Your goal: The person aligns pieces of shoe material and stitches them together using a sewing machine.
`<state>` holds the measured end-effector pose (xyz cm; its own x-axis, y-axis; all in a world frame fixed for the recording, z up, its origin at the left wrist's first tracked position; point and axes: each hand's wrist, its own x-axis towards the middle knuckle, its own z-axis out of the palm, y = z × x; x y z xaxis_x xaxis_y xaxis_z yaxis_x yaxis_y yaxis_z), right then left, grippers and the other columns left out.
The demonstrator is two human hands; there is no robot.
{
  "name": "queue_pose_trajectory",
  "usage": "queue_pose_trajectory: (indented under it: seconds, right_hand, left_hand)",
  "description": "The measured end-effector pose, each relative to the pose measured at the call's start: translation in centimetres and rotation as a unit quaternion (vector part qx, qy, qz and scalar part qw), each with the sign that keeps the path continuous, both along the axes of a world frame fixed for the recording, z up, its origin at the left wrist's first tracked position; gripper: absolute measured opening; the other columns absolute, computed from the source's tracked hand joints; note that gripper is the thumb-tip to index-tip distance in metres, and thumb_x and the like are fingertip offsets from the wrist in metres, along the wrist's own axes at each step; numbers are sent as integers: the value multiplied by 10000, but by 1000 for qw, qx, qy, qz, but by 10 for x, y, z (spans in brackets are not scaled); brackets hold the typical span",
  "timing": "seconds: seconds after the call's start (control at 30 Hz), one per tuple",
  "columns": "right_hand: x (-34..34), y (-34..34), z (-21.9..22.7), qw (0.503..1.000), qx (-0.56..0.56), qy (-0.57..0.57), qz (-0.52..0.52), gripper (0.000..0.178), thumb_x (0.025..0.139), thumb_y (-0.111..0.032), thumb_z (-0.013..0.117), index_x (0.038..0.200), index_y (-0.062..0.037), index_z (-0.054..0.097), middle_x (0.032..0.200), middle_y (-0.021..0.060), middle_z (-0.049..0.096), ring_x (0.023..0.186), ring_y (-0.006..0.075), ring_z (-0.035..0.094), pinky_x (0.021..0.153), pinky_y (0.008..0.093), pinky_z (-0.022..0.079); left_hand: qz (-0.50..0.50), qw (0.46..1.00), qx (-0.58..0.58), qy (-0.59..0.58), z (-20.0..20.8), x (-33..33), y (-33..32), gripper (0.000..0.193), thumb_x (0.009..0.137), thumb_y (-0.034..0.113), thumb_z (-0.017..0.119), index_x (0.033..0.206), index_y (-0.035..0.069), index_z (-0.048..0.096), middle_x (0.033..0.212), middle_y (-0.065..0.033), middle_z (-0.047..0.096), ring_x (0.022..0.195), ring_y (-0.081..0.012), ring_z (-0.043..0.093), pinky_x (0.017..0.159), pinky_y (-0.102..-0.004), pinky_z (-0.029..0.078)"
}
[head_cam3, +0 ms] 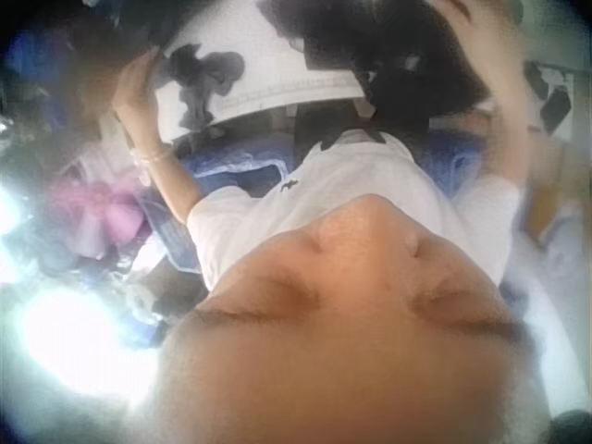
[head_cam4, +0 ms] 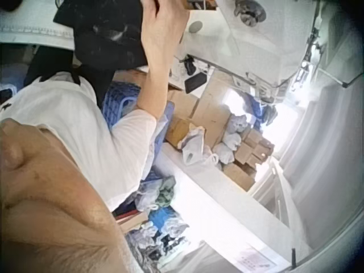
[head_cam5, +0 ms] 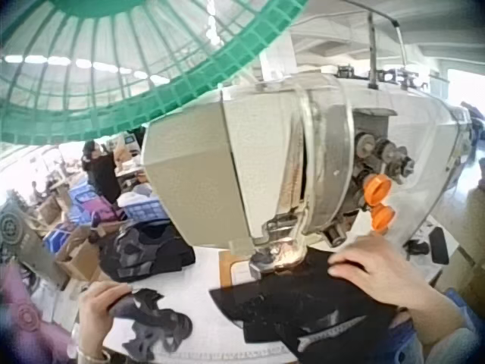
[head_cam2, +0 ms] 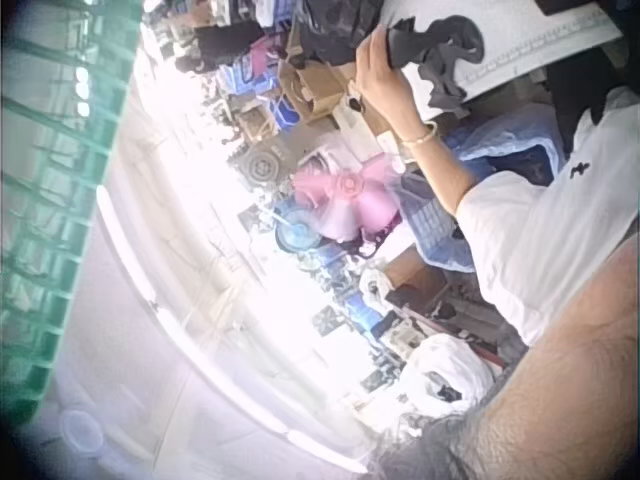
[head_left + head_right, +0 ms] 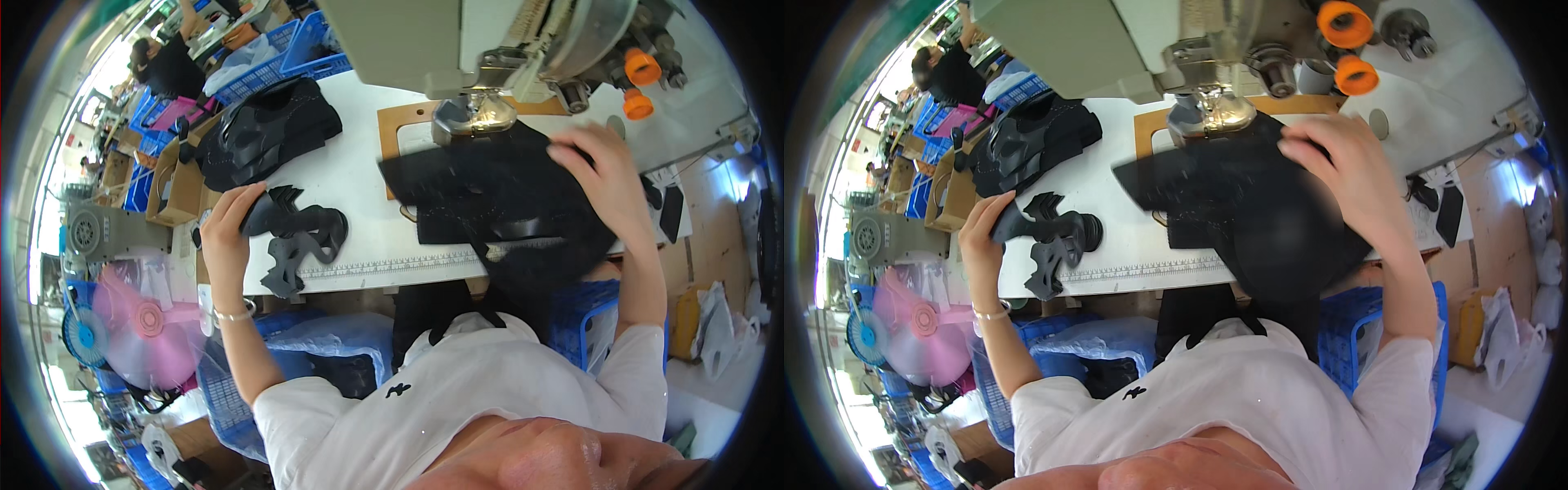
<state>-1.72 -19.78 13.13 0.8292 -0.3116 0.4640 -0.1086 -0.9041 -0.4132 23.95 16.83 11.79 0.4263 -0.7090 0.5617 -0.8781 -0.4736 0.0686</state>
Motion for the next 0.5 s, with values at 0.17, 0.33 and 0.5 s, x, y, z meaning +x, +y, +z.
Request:
queue_pose_trajectory:
  seconds: [0.17, 0.33, 0.5]
  right_hand:
    - [48, -21, -28, 1000, 25, -13, -5, 257, 844, -264, 683, 907, -14, 675, 855, 106, 673, 810, 277, 596, 782, 366, 435]
    - [53, -20, -29, 988, 151, -29, 1, 284, 840, -263, 695, 834, 17, 650, 753, 109, 642, 708, 211, 586, 642, 327, 436]
    - [52, -32, -35, 984, 177, -9, 8, 266, 835, -238, 717, 926, 6, 661, 790, 70, 651, 729, 161, 593, 686, 297, 463]
  left_hand:
    - [-160, 967, -174, 97, 17, -65, -76, 254, 695, -6, 641, 925, 18, 748, 910, -154, 725, 865, -261, 713, 750, -314, 563]
    - [-271, 932, -234, 58, -41, -116, -169, 452, 594, -99, 621, 1032, -22, 706, 1056, -144, 648, 1076, -340, 637, 828, -371, 559]
    - [-220, 949, -227, -7, -68, -106, -201, 483, 547, -115, 586, 1005, -32, 715, 1108, -155, 636, 1126, -353, 604, 892, -409, 534]
